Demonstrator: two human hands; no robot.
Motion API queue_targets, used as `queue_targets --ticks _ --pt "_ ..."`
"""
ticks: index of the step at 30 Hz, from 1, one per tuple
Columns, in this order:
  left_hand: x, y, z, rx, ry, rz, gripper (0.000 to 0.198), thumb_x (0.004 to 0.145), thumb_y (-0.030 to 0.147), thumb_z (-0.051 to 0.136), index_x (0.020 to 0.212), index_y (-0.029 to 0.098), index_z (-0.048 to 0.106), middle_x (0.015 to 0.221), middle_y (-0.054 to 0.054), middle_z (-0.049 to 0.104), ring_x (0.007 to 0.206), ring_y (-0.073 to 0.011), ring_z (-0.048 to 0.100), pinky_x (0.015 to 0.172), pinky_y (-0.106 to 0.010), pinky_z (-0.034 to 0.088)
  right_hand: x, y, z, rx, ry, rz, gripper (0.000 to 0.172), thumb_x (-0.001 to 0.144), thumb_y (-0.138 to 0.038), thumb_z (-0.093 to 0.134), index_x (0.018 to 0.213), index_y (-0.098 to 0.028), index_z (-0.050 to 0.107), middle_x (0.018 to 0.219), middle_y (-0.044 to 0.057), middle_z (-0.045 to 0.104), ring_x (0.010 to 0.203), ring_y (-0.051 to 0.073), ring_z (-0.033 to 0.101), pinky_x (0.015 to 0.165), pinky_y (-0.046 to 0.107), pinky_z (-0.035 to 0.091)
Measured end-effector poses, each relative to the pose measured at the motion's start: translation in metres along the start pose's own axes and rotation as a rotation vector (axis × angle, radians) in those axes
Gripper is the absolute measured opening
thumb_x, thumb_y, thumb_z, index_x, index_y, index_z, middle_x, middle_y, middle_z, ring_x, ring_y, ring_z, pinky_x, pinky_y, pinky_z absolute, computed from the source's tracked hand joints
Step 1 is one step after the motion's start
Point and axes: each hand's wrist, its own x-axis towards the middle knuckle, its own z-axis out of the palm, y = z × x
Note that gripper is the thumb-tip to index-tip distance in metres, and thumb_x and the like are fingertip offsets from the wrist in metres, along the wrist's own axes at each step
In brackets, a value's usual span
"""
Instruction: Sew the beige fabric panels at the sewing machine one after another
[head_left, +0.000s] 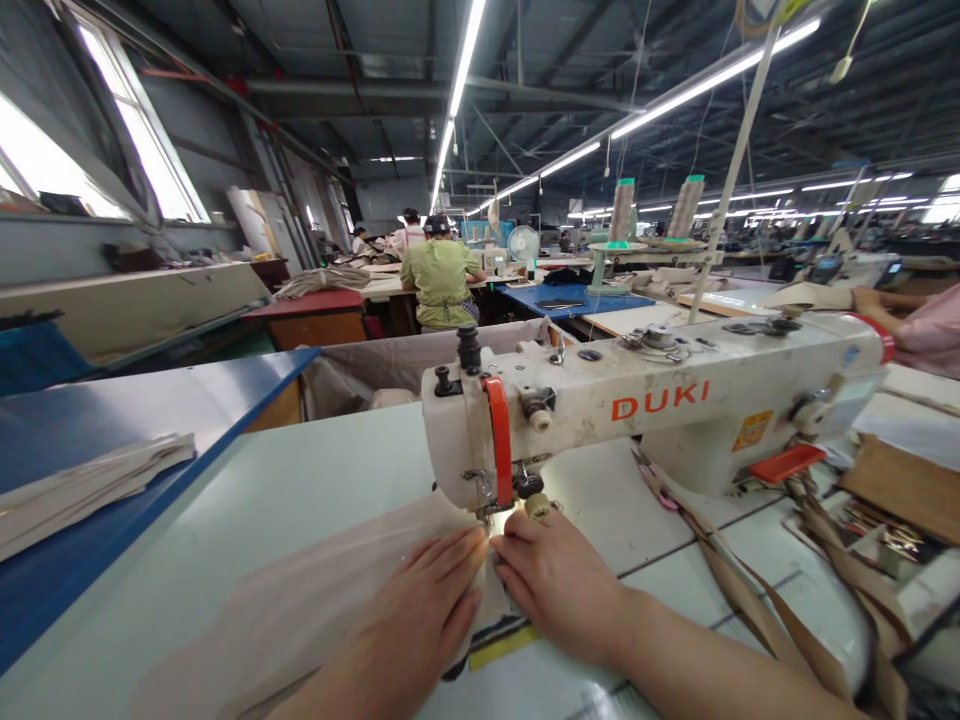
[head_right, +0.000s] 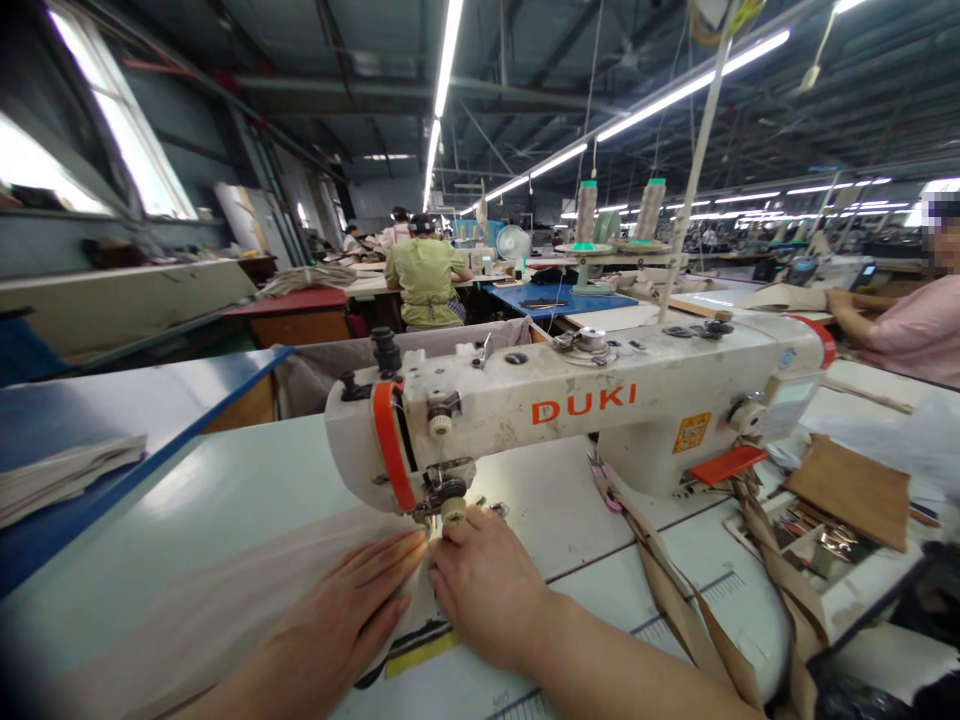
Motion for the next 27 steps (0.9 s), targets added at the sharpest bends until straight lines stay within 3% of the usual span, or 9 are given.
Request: queue_targets --ticks 23,27 --pt "0.002 -0.004 0.001 -0.101 -0.07 -0.088 0.036 0.098 0.024 0.046 0.132 0.022 0.059 0.13 -0.007 0.067 0.119 -0.0223 0.063 0.106 -0.04 0.05 -0.004 -0.002 0.0 -0.059 0.025 -0.039 0.011 0.095 -0.017 0.055 0.091 -0.017 0.065 0.092 0.005 0.064 0.088 0.021 0.054 0.082 0.034 0.042" --pt "0.007 -0.01 0.002 -0.055 -0.079 -0.087 0.036 0.1 0.026 0.043 0.128 0.018 0.062 0.128 -0.01 0.067 0.118 -0.0244 0.063 0.104 -0.042 0.051 -0.003 -0.001 0.002 -0.076 0.055 -0.06 0.012 0.096 -0.018 0.055 0.088 -0.017 0.064 0.09 0.005 0.063 0.087 0.021 0.053 0.08 0.034 0.042"
